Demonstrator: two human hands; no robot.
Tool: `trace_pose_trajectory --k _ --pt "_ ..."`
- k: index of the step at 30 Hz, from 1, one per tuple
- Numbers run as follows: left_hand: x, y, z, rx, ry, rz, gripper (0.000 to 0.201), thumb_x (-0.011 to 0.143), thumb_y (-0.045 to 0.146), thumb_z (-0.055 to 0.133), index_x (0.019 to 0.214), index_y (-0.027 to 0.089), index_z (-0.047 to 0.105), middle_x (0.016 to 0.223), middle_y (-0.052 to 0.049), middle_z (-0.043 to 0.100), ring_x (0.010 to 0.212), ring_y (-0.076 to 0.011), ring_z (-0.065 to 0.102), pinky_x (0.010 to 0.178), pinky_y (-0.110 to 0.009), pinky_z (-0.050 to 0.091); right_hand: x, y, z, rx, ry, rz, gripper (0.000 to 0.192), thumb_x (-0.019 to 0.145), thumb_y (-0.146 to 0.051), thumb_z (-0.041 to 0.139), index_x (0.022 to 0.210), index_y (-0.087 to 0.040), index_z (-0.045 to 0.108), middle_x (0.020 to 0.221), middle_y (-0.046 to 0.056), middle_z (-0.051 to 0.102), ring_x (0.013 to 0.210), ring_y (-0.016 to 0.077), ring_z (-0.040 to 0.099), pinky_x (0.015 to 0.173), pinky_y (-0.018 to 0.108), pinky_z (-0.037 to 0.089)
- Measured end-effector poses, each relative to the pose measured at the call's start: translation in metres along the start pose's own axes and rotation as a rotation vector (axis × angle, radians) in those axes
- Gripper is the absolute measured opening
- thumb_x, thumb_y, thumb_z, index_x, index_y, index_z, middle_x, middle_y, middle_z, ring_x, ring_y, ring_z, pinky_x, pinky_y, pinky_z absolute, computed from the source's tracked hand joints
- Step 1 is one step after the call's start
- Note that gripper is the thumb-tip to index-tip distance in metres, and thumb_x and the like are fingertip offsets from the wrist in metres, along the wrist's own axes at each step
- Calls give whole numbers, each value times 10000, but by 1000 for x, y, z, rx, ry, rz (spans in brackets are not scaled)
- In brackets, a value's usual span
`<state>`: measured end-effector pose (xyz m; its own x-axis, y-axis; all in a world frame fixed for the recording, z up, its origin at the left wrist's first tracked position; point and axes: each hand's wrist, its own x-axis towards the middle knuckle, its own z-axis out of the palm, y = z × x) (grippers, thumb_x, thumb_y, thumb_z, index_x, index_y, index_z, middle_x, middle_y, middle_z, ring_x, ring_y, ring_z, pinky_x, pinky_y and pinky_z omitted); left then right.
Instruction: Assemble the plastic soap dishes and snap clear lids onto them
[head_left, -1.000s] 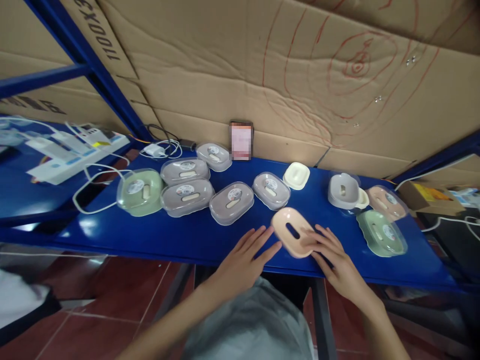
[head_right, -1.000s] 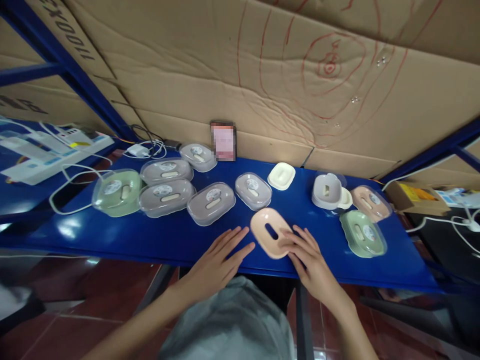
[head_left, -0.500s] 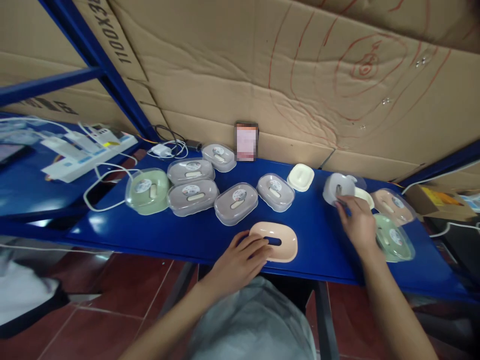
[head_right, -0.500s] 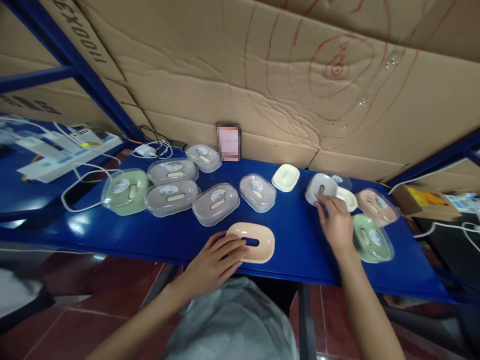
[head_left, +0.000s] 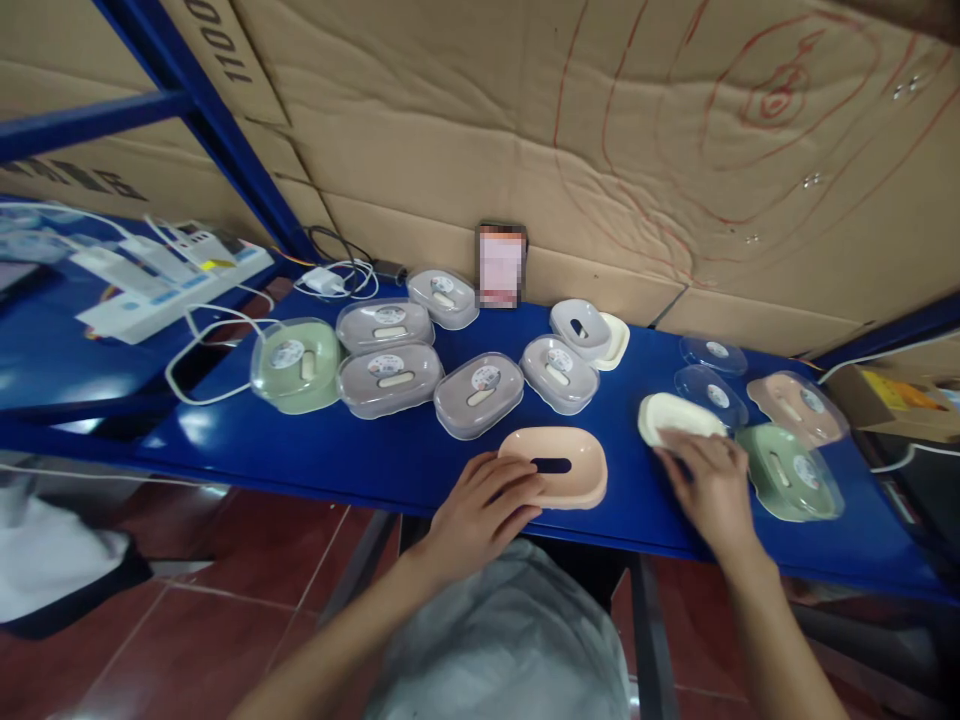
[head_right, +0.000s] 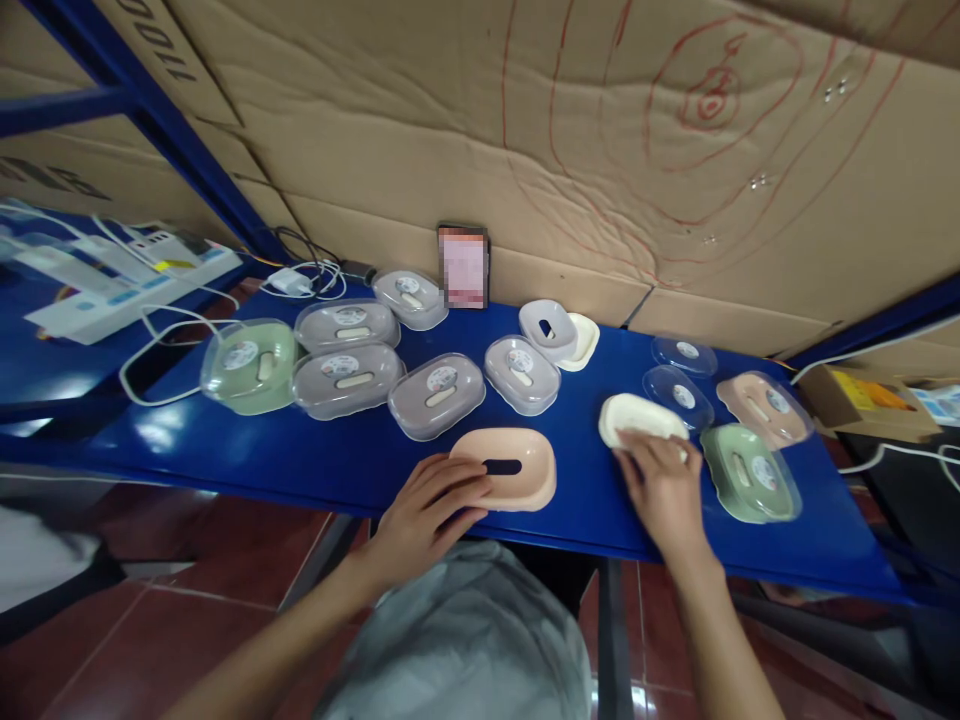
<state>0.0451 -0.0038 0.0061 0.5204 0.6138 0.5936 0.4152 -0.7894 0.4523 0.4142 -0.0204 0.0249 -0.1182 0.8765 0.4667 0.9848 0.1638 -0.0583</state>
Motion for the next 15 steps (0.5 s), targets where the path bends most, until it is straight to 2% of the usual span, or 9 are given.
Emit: trace_pose_trajectory --k 4,6,9,11,13,15 --pt "-2 -1 3 8 87 -23 265 1049 215 679 1314 211 665 1290 -90 739 1247 -217 690 1176 -428 469 -24 -83 -3 329 -152 -209 301 1073 -259 598 1365 -299 663 1271 64 791 1189 275 739 1139 543 457" --pt "-1 -1 5 26 86 -19 282 1047 214 680 1328 197 656 1290 -101 734 1247 -227 685 1155 -432 487 -31 -108 -2 451 -93 -244 315 1051 -168 590 1334 -287 661 1244 54 794 1189 257 739 1149 532 469" --pt "0 0 5 56 68 -5 261 1057 225 662 1316 190 652 1281 -109 735 1240 -234 688 1145 -441 498 -36 -118 4 549 110 -117 299 1027 -94 553 1238 -275 664 1126 44 792 1109 232 748 1061 486 533" --pt "1 1 5 87 36 23 249 1063 244 648 1306 190 652 1298 -118 730 1264 -245 682 1155 -449 497 -37 -115 8 531 184 -13 268 1030 -155 591 1268 -262 650 1231 93 754 1197 261 715 1014 477 564" --pt "2 2 3 119 -23 72 276 1063 298 649 1316 187 648 1340 -133 715 1316 -271 657 1154 -460 502 -36 -112 10 454 123 -33 353 1025 -263 664 1376 -259 623 1441 145 666 1380 326 618 1058 527 554" --pt "2 2 2 147 -90 108 312 1062 343 648 1330 183 644 1392 -140 694 1367 -297 624 1149 -476 504 -33 -111 6 374 1 -146 443 1015 -321 709 1444 -278 605 1550 139 606 1488 369 522 1137 590 497"
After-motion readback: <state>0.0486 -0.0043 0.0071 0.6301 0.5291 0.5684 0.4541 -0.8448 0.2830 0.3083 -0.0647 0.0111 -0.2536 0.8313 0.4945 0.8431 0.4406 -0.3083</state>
